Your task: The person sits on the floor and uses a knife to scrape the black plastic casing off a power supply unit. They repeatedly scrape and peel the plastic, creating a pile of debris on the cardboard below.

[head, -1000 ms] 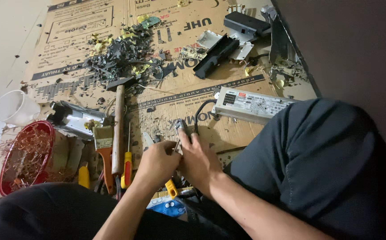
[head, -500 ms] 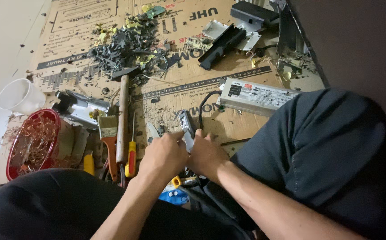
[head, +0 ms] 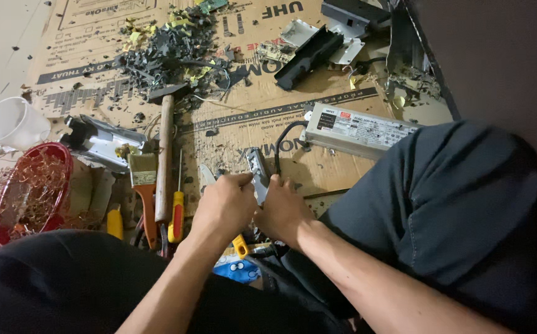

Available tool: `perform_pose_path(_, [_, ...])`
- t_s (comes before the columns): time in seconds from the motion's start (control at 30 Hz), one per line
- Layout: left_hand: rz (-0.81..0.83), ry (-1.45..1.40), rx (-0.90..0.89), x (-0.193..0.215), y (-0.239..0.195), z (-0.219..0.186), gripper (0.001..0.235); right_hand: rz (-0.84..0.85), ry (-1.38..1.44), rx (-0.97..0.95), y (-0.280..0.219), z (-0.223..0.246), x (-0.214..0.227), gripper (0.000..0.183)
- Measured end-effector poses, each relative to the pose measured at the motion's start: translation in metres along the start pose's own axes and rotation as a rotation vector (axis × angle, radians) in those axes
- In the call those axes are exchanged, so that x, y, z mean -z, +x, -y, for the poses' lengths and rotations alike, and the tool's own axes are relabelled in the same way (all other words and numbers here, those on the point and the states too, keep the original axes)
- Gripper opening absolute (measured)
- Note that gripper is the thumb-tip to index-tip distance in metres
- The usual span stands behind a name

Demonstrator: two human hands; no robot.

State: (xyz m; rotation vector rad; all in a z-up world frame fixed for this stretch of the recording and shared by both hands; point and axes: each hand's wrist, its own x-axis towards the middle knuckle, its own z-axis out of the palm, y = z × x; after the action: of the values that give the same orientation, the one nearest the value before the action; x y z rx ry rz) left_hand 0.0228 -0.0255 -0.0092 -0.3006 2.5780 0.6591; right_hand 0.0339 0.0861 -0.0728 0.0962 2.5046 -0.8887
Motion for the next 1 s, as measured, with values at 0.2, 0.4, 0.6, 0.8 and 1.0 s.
perform_pose_path(0.2, [0.041,-0.116,0.030,0.007,-0.013,-0.002,0.040,0.018,0.027,-0.024,0.009,-0.005,-0.009,0.069])
perform_pose_path(0.4, [0.045,-0.176,0.043,0.002,-0.012,-0.008,0.040,-0.001,-0.009,-0.065,0.005,0.002,-0.010,0.068])
perform_pose_path(0.6, [0.019,-0.273,0.017,0.007,-0.036,-0.021,0.043,-0.056,0.088,-0.150,-0.006,0.017,-0.005,0.077])
perform_pose_path(0.8, [-0.018,-0.277,-0.032,-0.014,0.009,-0.004,0.038,-0.177,-0.117,-0.089,0.028,-0.011,-0.036,0.045])
perform_pose_path(1.0, [-0.087,-0.242,-0.026,-0.014,-0.008,-0.011,0.043,-0.072,0.176,-0.078,0.019,-0.012,-0.012,0.061])
